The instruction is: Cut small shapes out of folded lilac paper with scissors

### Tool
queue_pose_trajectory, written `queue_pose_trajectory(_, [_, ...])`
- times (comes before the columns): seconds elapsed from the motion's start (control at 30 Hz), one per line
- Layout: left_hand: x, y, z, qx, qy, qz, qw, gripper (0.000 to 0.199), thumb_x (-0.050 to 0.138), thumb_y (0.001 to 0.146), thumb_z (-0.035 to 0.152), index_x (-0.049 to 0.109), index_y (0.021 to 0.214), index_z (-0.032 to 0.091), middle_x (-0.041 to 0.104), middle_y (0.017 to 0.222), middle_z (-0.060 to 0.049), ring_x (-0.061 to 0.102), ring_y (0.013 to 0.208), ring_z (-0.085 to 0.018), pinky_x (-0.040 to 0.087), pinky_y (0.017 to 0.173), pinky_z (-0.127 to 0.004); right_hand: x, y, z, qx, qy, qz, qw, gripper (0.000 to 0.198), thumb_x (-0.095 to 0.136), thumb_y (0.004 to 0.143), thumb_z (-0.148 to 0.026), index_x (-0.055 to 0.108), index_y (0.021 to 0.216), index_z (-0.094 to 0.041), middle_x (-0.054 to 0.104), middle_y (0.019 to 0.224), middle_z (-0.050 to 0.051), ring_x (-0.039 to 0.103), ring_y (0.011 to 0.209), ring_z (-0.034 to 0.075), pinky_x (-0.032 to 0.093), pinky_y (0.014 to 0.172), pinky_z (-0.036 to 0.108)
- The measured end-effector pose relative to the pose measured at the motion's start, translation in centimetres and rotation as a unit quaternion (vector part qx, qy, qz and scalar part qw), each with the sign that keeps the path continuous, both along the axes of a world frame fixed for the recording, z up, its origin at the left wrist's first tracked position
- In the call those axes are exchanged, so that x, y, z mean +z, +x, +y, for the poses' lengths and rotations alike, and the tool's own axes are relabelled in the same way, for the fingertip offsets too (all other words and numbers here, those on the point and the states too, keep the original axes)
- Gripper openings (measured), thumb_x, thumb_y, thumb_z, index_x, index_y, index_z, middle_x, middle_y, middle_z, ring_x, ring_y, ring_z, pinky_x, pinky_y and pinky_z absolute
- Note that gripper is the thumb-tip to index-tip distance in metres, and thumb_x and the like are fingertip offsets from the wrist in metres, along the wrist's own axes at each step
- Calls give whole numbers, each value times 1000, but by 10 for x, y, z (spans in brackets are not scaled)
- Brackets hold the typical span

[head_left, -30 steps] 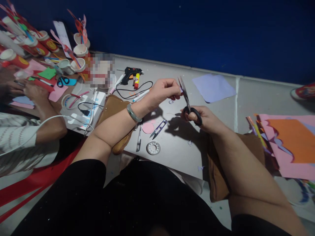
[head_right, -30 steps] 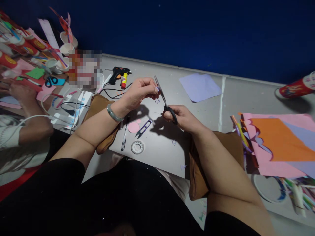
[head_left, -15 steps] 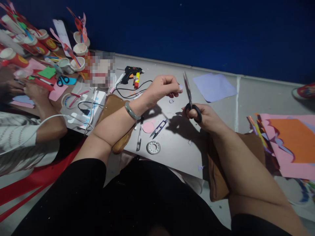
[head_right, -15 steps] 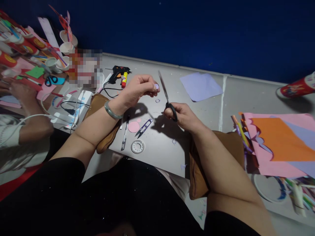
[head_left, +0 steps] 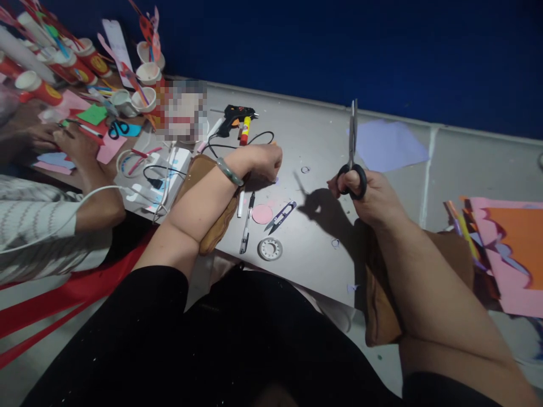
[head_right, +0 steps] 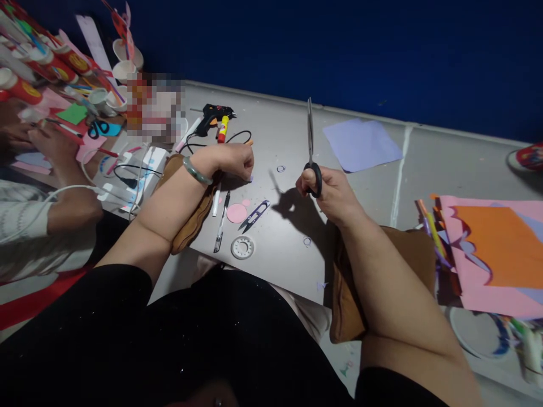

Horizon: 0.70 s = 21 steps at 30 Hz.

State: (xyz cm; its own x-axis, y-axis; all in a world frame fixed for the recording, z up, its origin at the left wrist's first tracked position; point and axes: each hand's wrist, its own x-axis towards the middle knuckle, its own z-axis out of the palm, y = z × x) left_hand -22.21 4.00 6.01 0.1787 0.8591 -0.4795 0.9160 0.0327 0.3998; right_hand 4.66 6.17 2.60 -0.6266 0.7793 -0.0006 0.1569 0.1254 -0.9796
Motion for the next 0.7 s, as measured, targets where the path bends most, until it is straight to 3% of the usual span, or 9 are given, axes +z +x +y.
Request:
queue_pose_trajectory(0.17, [3, 0, 0, 14, -3, 33, 999, 6, 72, 63, 14, 69, 62, 19, 64, 65, -3, 59, 70, -19, 48, 78, -36, -3, -1, 1, -3, -7, 20, 1000, 63, 72, 80, -82, 56, 63, -24, 57, 65, 3, 51, 65, 17, 40, 70, 39])
queue_pose_trajectory(0.3, [7, -4, 0, 17, -7, 28, 999, 7, 72, 65, 10, 73, 68, 17, 68, 77, -6, 63, 82, -22, 48, 86, -38, -3, -1, 1, -29, 13, 6, 999, 65, 69, 76, -89, 55, 61, -27, 57, 64, 2, 51, 64, 19, 45, 69, 41])
queue_pose_trajectory(0.53, [7, -3, -1, 2, 1, 59, 998, 18, 67, 65, 8, 76, 77, 16, 68, 78, -7, 64, 82, -23, 49, 82, -36, 1, -4, -1, -46, 2, 6, 999, 67, 71, 70, -92, 55, 60, -27, 57, 62, 2, 51, 64, 19, 45, 69, 40])
queue_pose_trajectory(0.7, [-3, -7, 5, 4, 45, 54, 997, 25, 64, 64, 6, 79, 82, 16, 71, 84, -8, 63, 85, -22, 49, 83, -35, 0, -5, -1, -66, 4, 18, 998, 66, 72, 72, -89, 56, 61, -26, 58, 64, 2, 52, 63, 18, 45, 68, 40])
